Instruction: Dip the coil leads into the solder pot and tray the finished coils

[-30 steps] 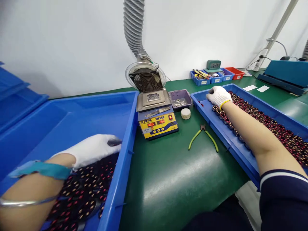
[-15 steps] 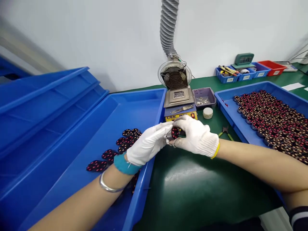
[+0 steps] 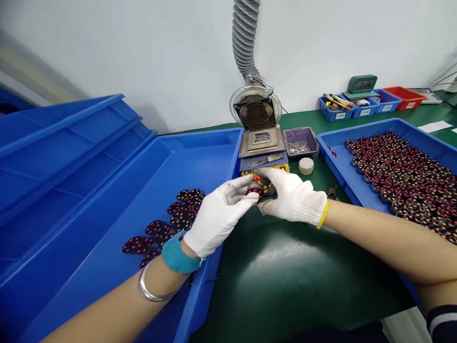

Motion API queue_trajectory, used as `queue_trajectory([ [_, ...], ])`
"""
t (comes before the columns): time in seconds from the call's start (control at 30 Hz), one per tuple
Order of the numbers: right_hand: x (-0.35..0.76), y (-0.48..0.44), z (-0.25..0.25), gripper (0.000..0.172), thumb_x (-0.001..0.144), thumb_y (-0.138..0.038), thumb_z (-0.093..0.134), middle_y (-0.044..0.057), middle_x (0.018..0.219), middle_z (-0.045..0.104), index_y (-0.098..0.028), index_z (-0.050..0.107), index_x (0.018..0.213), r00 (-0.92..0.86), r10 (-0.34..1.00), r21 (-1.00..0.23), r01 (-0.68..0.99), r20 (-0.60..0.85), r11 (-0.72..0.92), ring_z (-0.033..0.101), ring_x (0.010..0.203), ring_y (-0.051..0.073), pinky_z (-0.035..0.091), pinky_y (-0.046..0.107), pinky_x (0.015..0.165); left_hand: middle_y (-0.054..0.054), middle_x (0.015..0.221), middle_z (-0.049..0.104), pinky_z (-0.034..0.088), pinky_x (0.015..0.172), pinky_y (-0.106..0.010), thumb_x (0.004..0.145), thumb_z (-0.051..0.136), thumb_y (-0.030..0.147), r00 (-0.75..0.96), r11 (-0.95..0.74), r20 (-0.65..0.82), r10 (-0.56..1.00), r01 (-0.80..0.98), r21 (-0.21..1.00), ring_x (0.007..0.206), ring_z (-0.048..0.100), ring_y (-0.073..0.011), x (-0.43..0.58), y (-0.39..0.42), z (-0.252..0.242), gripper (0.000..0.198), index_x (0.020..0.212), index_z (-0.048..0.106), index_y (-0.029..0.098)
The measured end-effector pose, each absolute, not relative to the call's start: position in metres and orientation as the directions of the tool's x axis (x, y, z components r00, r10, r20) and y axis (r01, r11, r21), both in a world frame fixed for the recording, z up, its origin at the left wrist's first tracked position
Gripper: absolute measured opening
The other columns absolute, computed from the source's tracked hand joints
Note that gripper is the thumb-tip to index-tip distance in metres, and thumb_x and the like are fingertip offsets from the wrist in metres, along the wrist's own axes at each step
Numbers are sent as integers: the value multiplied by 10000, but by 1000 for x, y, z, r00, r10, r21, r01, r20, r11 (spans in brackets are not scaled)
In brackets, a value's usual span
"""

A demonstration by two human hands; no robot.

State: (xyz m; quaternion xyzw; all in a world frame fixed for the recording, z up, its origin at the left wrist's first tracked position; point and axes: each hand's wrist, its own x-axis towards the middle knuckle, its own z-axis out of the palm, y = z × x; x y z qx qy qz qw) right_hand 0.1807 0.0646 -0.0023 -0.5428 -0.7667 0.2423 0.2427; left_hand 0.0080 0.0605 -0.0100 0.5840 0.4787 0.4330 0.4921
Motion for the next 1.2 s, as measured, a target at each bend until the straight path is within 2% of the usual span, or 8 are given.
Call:
queue_trajectory([
  [0.1,184,68,-2,545,701,-289,676,-1,1113,660,-308,552,1231,-383,922,-680,661,59,318,630,988,232,516,333,801,-97,1015,672,518,880,-338,705,727,270,152,-55,30,988,163,985,944,639,-194,8,62,-12,599,1254,539,122],
  [0.27,185,70,-3,443,706,-358,672,-11,1035,689,-332,621,1145,-282,959,-613,757,5,226,649,920,262,516,373,744,-102,1053,665,512,905,-344,690,740,274,86,-80,68,994,144,986,948,645,-192,8,65,-20,628,1261,527,122],
  [0.47,186,75,-7,308,694,-351,687,-17,903,706,-262,661,988,-322,943,-769,624,-87,142,655,804,187,502,276,654,-103,1102,660,507,926,-339,695,742,275,52,-78,72,996,121,990,973,645,-192,8,67,-24,583,1224,546,126],
  [0.63,191,77,2,155,720,-405,657,-43,756,695,-251,656,730,-212,974,-673,731,-74,108,635,702,170,447,277,602,-113,1168,634,508,927,-338,701,743,282,39,-112,109,993,99,989,991,639,-191,8,68,-24,558,1201,554,122],
  [0.8,190,83,-2,222,723,-370,661,-27,833,701,-241,672,904,-242,970,-767,625,-10,148,631,741,150,447,246,621,-97,1103,662,521,901,-327,702,746,292,39,-129,125,991,119,984,951,648,-184,9,66,-24,553,1200,566,133],
  [0.93,197,86,-1,148,788,-322,581,-26,725,679,-203,669,790,-355,934,-719,658,-33,224,594,652,127,407,232,575,-86,1076,670,533,887,-336,706,746,303,32,-152,149,988,137,979,918,654,-179,10,65,-26,535,1192,584,151],
  [1.03,203,90,-2,126,747,-305,636,-16,700,672,-191,681,774,-316,948,-715,670,-31,200,585,624,135,429,247,605,-89,1091,668,540,885,-355,704,747,311,15,-168,168,986,136,976,924,658,-192,10,65,-28,519,1175,596,158],
  [1.2,196,90,-16,345,728,-273,684,13,922,697,-222,663,1069,-350,933,-853,461,79,245,629,760,157,492,279,718,-108,1100,665,550,878,-365,733,715,291,91,-221,210,973,141,965,951,662,-214,11,63,-31,488,1179,579,146],
])
